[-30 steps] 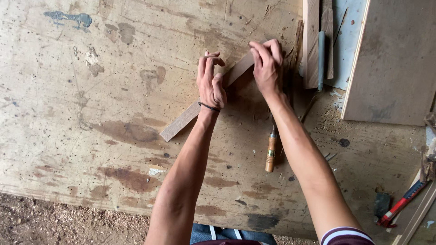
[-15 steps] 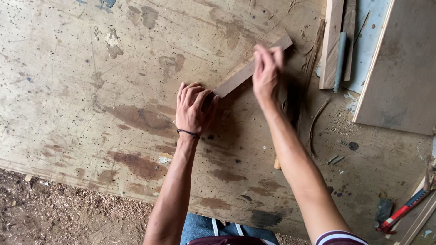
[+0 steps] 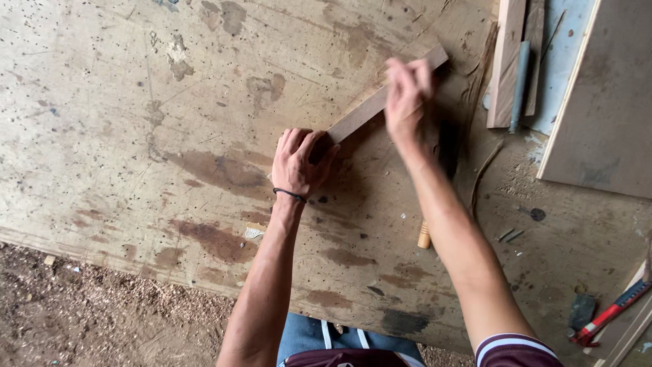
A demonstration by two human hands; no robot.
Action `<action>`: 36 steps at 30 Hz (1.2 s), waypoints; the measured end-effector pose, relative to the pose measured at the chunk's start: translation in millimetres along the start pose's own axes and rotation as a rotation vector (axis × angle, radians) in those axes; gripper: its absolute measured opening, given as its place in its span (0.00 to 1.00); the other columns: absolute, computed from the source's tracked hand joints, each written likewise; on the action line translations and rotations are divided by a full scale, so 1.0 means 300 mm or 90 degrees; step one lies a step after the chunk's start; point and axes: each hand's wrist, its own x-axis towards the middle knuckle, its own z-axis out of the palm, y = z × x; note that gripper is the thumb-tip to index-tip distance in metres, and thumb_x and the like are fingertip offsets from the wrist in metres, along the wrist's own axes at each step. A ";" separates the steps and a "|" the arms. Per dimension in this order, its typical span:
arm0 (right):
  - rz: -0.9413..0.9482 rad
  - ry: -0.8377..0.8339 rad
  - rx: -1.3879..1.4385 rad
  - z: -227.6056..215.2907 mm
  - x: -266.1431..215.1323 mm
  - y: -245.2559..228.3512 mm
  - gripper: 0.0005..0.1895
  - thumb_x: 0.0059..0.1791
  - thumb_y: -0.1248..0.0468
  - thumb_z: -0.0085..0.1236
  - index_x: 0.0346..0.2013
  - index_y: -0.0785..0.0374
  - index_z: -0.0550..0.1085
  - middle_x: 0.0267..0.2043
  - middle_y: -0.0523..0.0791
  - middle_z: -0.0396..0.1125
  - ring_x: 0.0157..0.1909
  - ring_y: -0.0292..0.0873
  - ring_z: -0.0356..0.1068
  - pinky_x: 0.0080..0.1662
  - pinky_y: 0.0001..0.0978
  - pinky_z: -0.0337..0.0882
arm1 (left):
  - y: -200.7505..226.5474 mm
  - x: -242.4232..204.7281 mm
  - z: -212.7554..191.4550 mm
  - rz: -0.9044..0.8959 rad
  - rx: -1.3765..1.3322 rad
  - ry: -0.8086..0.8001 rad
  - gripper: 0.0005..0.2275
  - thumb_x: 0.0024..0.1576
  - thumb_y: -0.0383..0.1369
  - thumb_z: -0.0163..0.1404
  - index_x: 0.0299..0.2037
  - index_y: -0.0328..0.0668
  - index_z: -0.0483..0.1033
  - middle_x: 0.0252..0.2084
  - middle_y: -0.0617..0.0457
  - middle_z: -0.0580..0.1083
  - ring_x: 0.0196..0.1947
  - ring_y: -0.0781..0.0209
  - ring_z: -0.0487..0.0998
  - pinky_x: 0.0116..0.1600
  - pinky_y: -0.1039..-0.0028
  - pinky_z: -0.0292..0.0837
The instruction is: The person smooths a long wooden plank on a workbench using a hand plane and sandpaper. They alternate between planing and sanding, repositioning the plank as needed to smooth different sections.
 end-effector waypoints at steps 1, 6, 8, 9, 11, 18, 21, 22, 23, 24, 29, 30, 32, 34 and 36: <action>-0.041 0.013 0.086 0.039 -0.052 -0.068 0.09 0.58 0.72 0.55 0.52 0.60 0.73 0.40 0.43 0.59 0.40 0.38 0.61 0.35 0.28 0.63 | -0.003 -0.010 0.000 -0.005 0.004 -0.007 0.13 0.55 0.39 0.62 0.44 0.43 0.78 0.41 0.49 0.74 0.44 0.50 0.73 0.51 0.64 0.70; -0.107 -0.185 0.035 0.025 -0.219 -0.268 0.13 0.53 0.75 0.62 0.49 0.57 0.80 0.33 0.41 0.63 0.34 0.35 0.62 0.29 0.29 0.58 | -0.039 -0.007 0.012 -0.107 -0.071 -0.043 0.24 0.50 0.40 0.62 0.54 0.42 0.69 0.44 0.53 0.76 0.47 0.54 0.74 0.55 0.66 0.66; -0.091 -0.081 0.005 0.009 -0.163 -0.189 0.09 0.54 0.73 0.63 0.43 0.54 0.81 0.35 0.40 0.64 0.36 0.37 0.62 0.32 0.28 0.63 | -0.044 -0.021 0.000 -0.098 -0.033 -0.067 0.26 0.51 0.41 0.64 0.56 0.44 0.69 0.47 0.54 0.76 0.49 0.55 0.74 0.57 0.65 0.63; -0.050 -0.083 -0.019 -0.029 -0.133 -0.140 0.08 0.55 0.72 0.62 0.45 0.56 0.80 0.37 0.42 0.63 0.37 0.38 0.63 0.33 0.28 0.64 | -0.045 -0.020 -0.007 -0.093 -0.014 -0.074 0.27 0.51 0.42 0.65 0.57 0.45 0.69 0.48 0.54 0.76 0.50 0.56 0.74 0.58 0.65 0.61; -0.015 -0.048 -0.072 -0.077 -0.056 -0.051 0.06 0.56 0.69 0.62 0.47 0.59 0.80 0.39 0.43 0.61 0.37 0.39 0.62 0.34 0.29 0.65 | -0.054 -0.050 -0.045 -0.052 0.096 -0.040 0.29 0.45 0.44 0.68 0.54 0.45 0.72 0.47 0.50 0.75 0.48 0.53 0.73 0.55 0.61 0.58; 0.071 -0.076 0.022 -0.010 -0.134 -0.253 0.06 0.57 0.71 0.56 0.48 0.61 0.77 0.41 0.44 0.59 0.38 0.38 0.61 0.35 0.27 0.65 | -0.078 -0.271 -0.130 -0.129 0.088 0.080 0.21 0.51 0.38 0.67 0.54 0.47 0.76 0.51 0.54 0.74 0.53 0.57 0.72 0.59 0.64 0.59; -0.057 -0.153 0.148 0.052 -0.285 -0.474 0.10 0.59 0.73 0.58 0.55 0.61 0.74 0.37 0.39 0.60 0.36 0.35 0.60 0.33 0.25 0.60 | -0.112 -0.291 -0.118 -0.117 0.101 0.089 0.26 0.48 0.35 0.67 0.58 0.54 0.73 0.52 0.56 0.76 0.53 0.59 0.74 0.60 0.68 0.60; -0.080 -0.146 0.122 0.072 -0.285 -0.498 0.10 0.57 0.71 0.59 0.52 0.59 0.75 0.35 0.39 0.60 0.35 0.36 0.60 0.33 0.28 0.60 | -0.125 -0.284 -0.116 -0.141 0.056 0.098 0.31 0.47 0.36 0.68 0.62 0.51 0.68 0.50 0.57 0.77 0.51 0.60 0.75 0.60 0.67 0.60; -0.100 -0.140 0.093 0.079 -0.290 -0.520 0.09 0.54 0.69 0.60 0.49 0.57 0.77 0.34 0.38 0.60 0.34 0.36 0.59 0.34 0.32 0.60 | -0.134 -0.280 -0.116 -0.166 0.009 0.103 0.36 0.46 0.37 0.68 0.65 0.49 0.63 0.48 0.57 0.78 0.49 0.61 0.76 0.59 0.67 0.60; -0.120 -0.134 0.065 0.079 -0.293 -0.537 0.09 0.52 0.67 0.61 0.47 0.54 0.78 0.33 0.38 0.60 0.33 0.37 0.58 0.34 0.35 0.60 | -0.135 -0.283 -0.123 -0.191 -0.039 0.109 0.41 0.46 0.38 0.69 0.69 0.47 0.59 0.47 0.58 0.78 0.48 0.62 0.77 0.58 0.67 0.60; -0.024 -0.126 -0.047 -0.021 -0.195 -0.442 0.11 0.56 0.70 0.59 0.52 0.56 0.76 0.39 0.42 0.60 0.41 0.40 0.61 0.42 0.36 0.65 | -0.131 -0.293 -0.186 -0.251 -0.071 0.043 0.46 0.46 0.33 0.70 0.73 0.47 0.53 0.45 0.56 0.81 0.46 0.56 0.78 0.58 0.65 0.68; -0.008 -0.112 -0.096 -0.025 -0.199 -0.438 0.11 0.56 0.68 0.60 0.53 0.55 0.75 0.41 0.43 0.60 0.43 0.41 0.62 0.45 0.38 0.67 | -0.130 -0.296 -0.186 -0.257 -0.065 0.046 0.46 0.45 0.32 0.70 0.73 0.47 0.53 0.45 0.56 0.81 0.46 0.54 0.77 0.58 0.65 0.70; 0.012 -0.097 0.075 0.052 -0.251 -0.496 0.13 0.59 0.71 0.55 0.57 0.58 0.72 0.42 0.44 0.60 0.42 0.40 0.61 0.39 0.33 0.64 | -0.131 -0.299 -0.185 -0.245 -0.067 0.053 0.46 0.45 0.30 0.70 0.73 0.46 0.53 0.46 0.56 0.81 0.47 0.55 0.78 0.57 0.65 0.72; 0.048 -0.168 0.113 0.101 -0.319 -0.576 0.12 0.58 0.71 0.58 0.56 0.57 0.75 0.38 0.43 0.61 0.37 0.38 0.62 0.34 0.31 0.63 | -0.132 -0.306 -0.187 -0.236 -0.089 0.061 0.46 0.45 0.29 0.70 0.73 0.46 0.52 0.46 0.55 0.80 0.46 0.57 0.78 0.56 0.66 0.74; 0.040 -0.237 0.055 0.115 -0.378 -0.676 0.11 0.55 0.68 0.62 0.52 0.56 0.79 0.34 0.42 0.62 0.34 0.39 0.63 0.35 0.34 0.63 | -0.142 -0.298 -0.192 -0.225 -0.127 0.079 0.47 0.45 0.28 0.70 0.74 0.46 0.51 0.46 0.54 0.79 0.45 0.61 0.79 0.54 0.68 0.77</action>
